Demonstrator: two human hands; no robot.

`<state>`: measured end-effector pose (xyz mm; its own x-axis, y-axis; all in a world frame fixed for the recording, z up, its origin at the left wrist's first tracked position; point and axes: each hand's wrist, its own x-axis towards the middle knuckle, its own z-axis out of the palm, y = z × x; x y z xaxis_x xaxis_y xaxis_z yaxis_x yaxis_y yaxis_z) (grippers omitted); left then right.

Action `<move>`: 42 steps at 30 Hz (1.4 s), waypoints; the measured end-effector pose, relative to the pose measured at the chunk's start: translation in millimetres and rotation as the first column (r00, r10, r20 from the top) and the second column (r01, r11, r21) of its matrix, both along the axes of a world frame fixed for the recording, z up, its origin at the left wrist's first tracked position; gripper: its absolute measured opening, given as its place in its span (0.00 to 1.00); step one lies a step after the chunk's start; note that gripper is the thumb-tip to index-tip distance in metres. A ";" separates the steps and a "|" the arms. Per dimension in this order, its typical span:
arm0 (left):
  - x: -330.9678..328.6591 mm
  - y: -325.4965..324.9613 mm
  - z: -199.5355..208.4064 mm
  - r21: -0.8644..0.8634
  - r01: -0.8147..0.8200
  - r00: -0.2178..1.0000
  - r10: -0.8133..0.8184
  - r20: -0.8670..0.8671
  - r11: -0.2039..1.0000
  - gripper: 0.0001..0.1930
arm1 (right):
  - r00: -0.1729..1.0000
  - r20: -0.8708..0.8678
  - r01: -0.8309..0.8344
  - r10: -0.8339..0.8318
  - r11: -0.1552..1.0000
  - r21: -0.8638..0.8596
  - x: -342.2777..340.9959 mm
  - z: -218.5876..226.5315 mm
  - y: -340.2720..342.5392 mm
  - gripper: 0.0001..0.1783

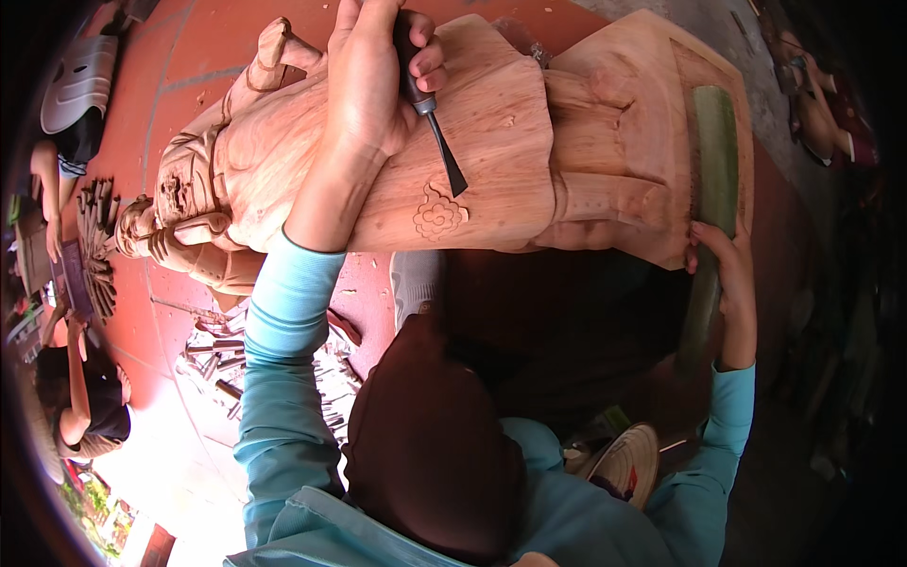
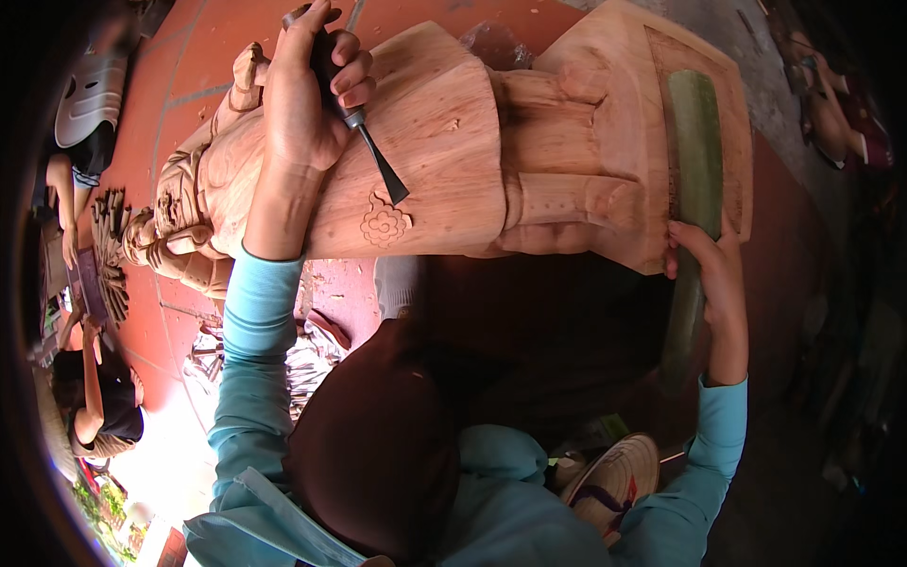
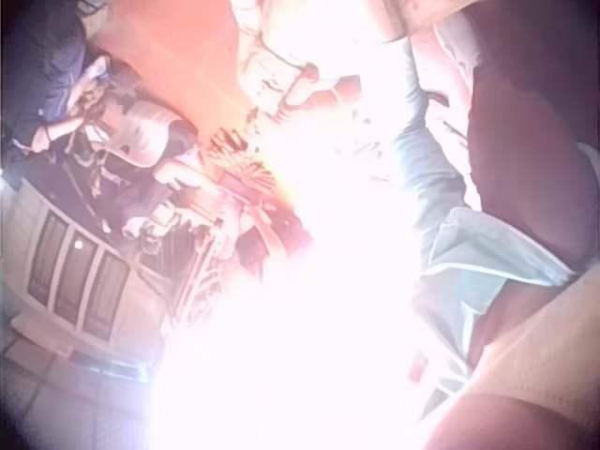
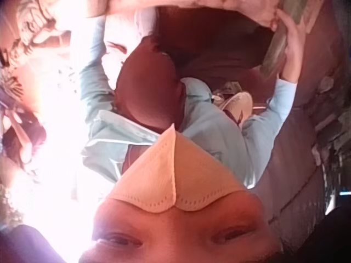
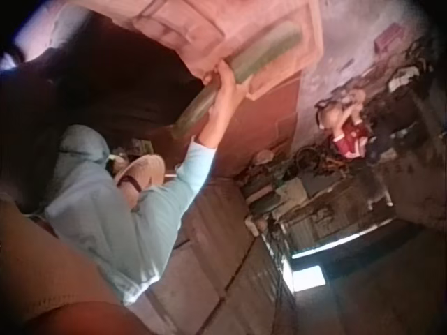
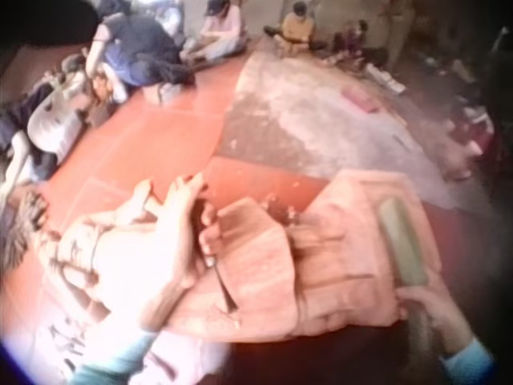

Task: The person carves a wooden statue of a figure using a chisel and a mallet. They repeatedly strike the chisel to shape the wood and occasionally switch tools to refine the details.

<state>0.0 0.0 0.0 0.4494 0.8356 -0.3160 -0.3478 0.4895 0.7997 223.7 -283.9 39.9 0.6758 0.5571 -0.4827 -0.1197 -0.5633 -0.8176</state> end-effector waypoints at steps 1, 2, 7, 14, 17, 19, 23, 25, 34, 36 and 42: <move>-0.3 -1.0 0.0 -0.042 0.021 0.999 -0.020 0.032 0.999 0.15 | 1.000 -0.003 0.001 -0.001 1.000 -0.002 0.4 0.3 -0.4 0.14; -0.5 -2.0 -0.3 -0.084 0.043 0.997 -0.038 0.065 0.995 0.15 | 1.000 -0.007 0.003 -0.003 1.000 -0.005 0.7 0.6 -0.7 0.14; 1.8 2.1 -5.3 -0.115 0.080 0.985 -0.061 0.161 0.990 0.14 | 1.000 0.003 -0.008 0.008 1.000 0.009 -0.3 -3.0 3.9 0.14; 8.8 3.2 -12.9 -0.161 0.175 0.971 -0.143 0.191 0.971 0.14 | 1.000 0.014 -0.020 0.020 1.000 -0.012 -1.4 1.2 3.0 0.14; 10.5 0.9 -12.5 -0.136 0.143 0.981 -0.123 0.150 0.980 0.13 | 0.999 0.032 -0.016 0.017 0.999 -0.027 -1.0 1.7 1.9 0.14; 10.8 -0.5 -11.1 -0.130 0.125 0.986 -0.108 0.129 0.984 0.12 | 0.999 0.041 -0.018 0.020 0.999 -0.050 -1.3 2.5 2.7 0.15; 9.4 -3.6 -13.7 -0.062 0.101 0.988 -0.093 0.121 0.993 0.08 | 0.994 0.087 -0.064 0.071 0.995 -0.080 -7.5 11.4 8.0 0.20; 11.7 -2.1 -16.6 0.001 0.094 0.989 -0.094 0.111 0.996 0.10 | 0.972 0.171 -0.144 0.160 0.984 -0.106 -11.3 17.2 21.4 0.24; 14.0 0.9 -16.6 -0.011 0.116 0.990 -0.115 0.077 0.993 0.07 | 0.508 0.398 -0.767 0.764 0.612 -0.195 -29.4 92.3 170.6 0.36; 11.5 1.3 -16.5 -0.008 0.108 0.991 -0.107 0.081 0.994 0.06 | 0.266 0.383 -0.884 0.885 0.382 -0.269 -38.4 109.7 206.9 0.36; -0.5 10.8 -23.3 -0.010 0.212 0.973 -0.210 0.097 0.977 0.06 | 0.027 0.404 -0.862 0.914 0.226 -0.453 -50.1 102.0 239.9 0.31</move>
<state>-0.5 10.8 -23.3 0.6438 0.7123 -0.2795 -0.3082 0.5757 0.7573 173.6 -44.1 142.0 -0.2178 0.9060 -0.3630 0.8958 0.0379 -0.4428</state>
